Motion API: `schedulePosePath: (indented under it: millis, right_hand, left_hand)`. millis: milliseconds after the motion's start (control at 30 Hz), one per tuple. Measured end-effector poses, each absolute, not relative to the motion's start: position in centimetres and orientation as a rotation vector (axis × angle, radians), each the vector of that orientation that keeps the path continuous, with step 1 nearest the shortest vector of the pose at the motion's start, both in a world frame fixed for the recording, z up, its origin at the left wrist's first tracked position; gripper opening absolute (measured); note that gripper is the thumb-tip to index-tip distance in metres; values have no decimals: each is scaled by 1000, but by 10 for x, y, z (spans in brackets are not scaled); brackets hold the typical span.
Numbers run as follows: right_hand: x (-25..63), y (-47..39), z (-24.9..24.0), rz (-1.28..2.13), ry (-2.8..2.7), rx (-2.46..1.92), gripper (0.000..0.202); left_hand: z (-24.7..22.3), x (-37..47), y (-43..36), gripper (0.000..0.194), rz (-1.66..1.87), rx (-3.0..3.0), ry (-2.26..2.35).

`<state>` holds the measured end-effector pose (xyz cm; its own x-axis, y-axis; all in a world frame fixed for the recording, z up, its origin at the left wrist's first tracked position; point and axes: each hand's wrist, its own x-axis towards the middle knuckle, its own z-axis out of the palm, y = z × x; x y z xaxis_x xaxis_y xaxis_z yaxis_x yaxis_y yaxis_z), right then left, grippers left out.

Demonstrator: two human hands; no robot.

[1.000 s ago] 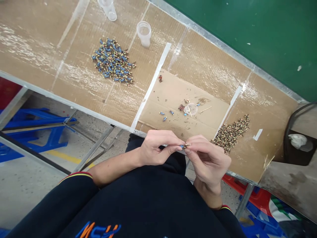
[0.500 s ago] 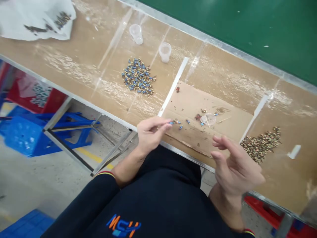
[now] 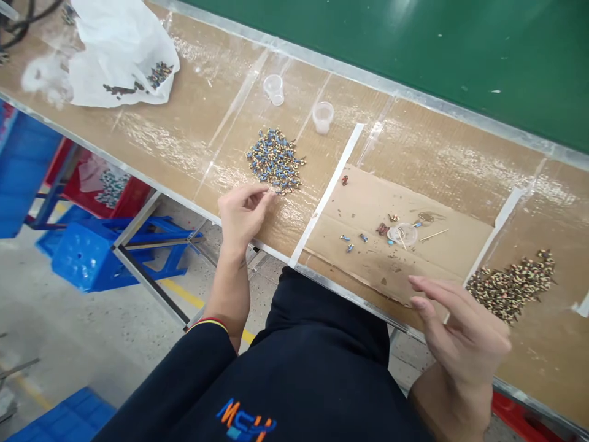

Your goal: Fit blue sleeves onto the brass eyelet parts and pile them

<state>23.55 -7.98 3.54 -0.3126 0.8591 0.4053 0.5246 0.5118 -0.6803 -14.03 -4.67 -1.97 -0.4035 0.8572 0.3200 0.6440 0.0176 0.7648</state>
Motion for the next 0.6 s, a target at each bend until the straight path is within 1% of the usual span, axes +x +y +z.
schedulePosePath:
  millis: [67, 133, 233, 333, 400, 467, 600]
  right_hand:
    - [249, -76, 32, 475, -1901, -1230, 26]
    - [261, -70, 29, 365, -1836, -1321, 21]
    - [267, -59, 27, 241, -1889, -1396, 20]
    - [260, -52, 26, 232, -2072, -1395, 31]
    - [254, -49, 24, 248, -2173, -1366, 35]
    - [250, -48, 22, 247, -2210, -1348, 33]
    - [246, -44, 18, 208, -2196, -1345, 20]
  left_hand:
    - [-13, -134, -57, 13, 1480, 1569, 2067]
    - [-6, -120, -68, 14, 1480, 1723, 1973]
    - [1, -89, -77, 9, 1170, 2102, 1604]
    - [2, -62, -76, 19, 943, 2269, 1458]
    - [0, -51, -71, 21, 842, 2302, 1445]
    - [-3, -44, -66, 18, 752, 2340, 1431]
    - [-6, -37, -54, 15, 632, 2419, 1463]
